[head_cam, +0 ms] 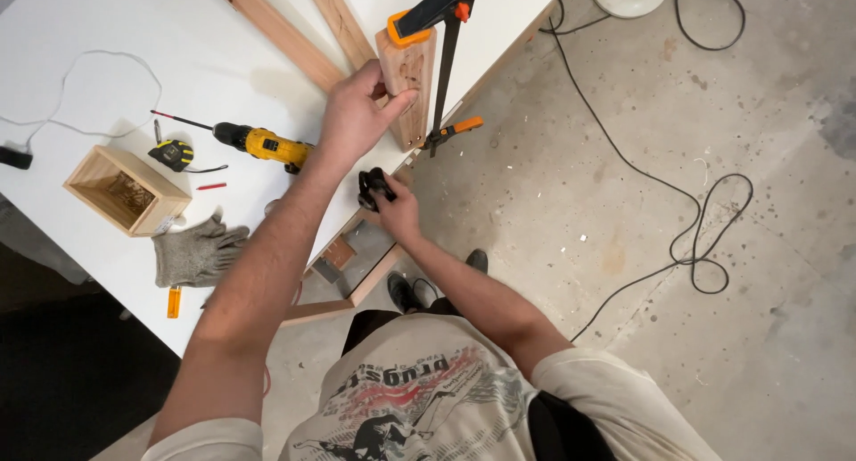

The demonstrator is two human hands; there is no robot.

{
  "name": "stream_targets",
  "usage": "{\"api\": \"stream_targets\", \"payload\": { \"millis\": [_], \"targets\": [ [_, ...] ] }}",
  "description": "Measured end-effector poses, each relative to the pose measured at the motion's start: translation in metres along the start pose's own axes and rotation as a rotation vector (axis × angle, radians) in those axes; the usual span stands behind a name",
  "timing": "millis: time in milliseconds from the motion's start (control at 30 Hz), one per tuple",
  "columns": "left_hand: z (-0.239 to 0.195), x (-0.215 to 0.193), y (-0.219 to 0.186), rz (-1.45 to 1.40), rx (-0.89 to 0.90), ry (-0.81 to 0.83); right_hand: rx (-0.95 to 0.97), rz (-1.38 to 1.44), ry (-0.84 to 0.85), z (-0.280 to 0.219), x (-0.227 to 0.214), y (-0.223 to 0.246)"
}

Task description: Assembling wooden components by applying glue, clamping them together, and securing with screws using a power drill.

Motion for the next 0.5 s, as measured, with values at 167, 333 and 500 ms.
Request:
{"api": "stream_targets", "payload": {
  "millis": [167,333,500],
  "targets": [
    [-0.082,-0.015,0.062,-0.094,-0.194,-0.181,0.143,0.713,0.257,-0.036,-0.030,0.004],
    [-0.242,0.041,0.117,-0.801,-0.616,-0.215,-0.008,0.701,0.384,-0.062,-0.038,0.048],
    [-0.309,0.043,0.075,-1.704,-0.634,-0.511,-0.539,0.302,0.559,-0.109,0.005,0.125]
  ]
}}
Point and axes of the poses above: each hand's wrist, its own z-axis towards the middle knuckle, its own x-axis out of the palm, y = z × x, the point moved 9 cm from there along z, towards the middle knuckle, and after that the axes turned 2 degrees about y, right-handed, at the moved point
